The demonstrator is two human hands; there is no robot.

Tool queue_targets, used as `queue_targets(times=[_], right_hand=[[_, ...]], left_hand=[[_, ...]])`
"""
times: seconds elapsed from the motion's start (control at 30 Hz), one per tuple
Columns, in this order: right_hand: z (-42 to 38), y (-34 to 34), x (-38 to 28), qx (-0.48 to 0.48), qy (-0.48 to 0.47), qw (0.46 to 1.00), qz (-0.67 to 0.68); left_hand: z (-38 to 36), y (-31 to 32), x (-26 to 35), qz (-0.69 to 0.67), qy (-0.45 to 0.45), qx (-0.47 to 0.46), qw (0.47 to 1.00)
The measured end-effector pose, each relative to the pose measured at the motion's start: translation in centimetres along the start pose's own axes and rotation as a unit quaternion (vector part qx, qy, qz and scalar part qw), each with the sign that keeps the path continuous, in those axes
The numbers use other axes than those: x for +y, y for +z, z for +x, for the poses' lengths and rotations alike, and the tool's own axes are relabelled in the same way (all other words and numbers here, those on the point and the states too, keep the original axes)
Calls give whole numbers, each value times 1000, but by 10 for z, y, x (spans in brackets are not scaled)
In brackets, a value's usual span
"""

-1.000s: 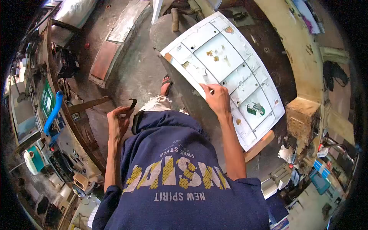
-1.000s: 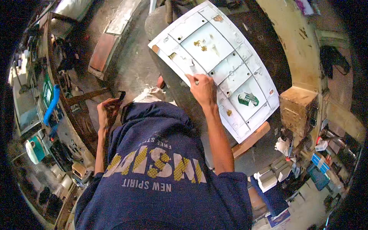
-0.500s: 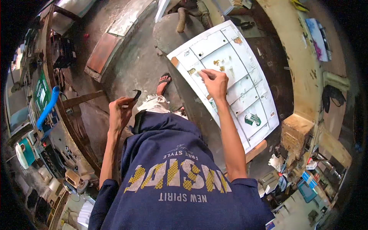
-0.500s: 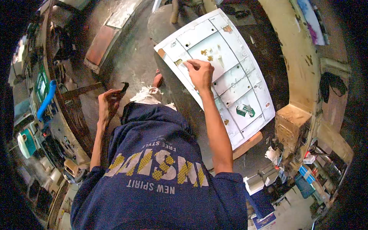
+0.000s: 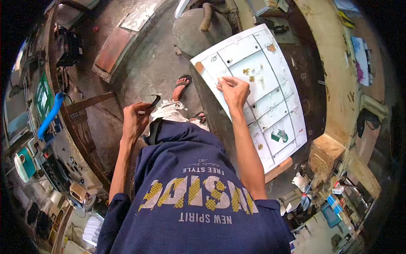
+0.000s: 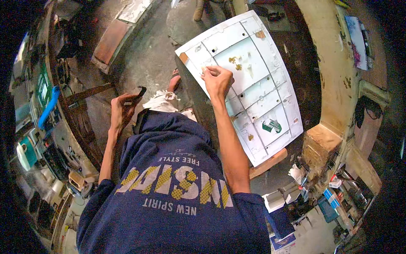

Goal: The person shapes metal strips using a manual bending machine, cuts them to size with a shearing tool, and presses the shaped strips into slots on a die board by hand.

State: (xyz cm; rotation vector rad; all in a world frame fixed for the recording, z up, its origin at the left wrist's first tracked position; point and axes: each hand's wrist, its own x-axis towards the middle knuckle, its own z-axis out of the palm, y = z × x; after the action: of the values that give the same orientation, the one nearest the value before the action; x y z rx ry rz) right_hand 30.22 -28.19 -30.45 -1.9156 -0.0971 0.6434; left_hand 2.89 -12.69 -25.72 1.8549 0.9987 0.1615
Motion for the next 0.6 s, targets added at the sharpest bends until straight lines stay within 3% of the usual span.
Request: queue_targets(times=[0.13, 0.2, 0.37, 0.43, 0.5, 0.6], right_hand=[[-2, 0, -4, 4, 7, 1000, -7], [0, -6, -8, 3, -97, 974, -203], [3, -14, -16, -24, 8, 993, -114], [4, -9, -12, -27, -62, 966, -248], [7, -5, -12, -21, -58, 962, -267], [2, -4, -13, 10, -91, 946, -310]], left_hand=[[5, 2, 3, 24, 2, -13, 1000], [8, 3, 6, 29, 26, -12, 999], [16, 8, 18, 30, 8, -24, 999], [24, 17, 27, 52, 4, -33, 998], [34, 34, 33, 63, 73, -22, 995], [44, 60, 48, 9, 91, -2, 996]])
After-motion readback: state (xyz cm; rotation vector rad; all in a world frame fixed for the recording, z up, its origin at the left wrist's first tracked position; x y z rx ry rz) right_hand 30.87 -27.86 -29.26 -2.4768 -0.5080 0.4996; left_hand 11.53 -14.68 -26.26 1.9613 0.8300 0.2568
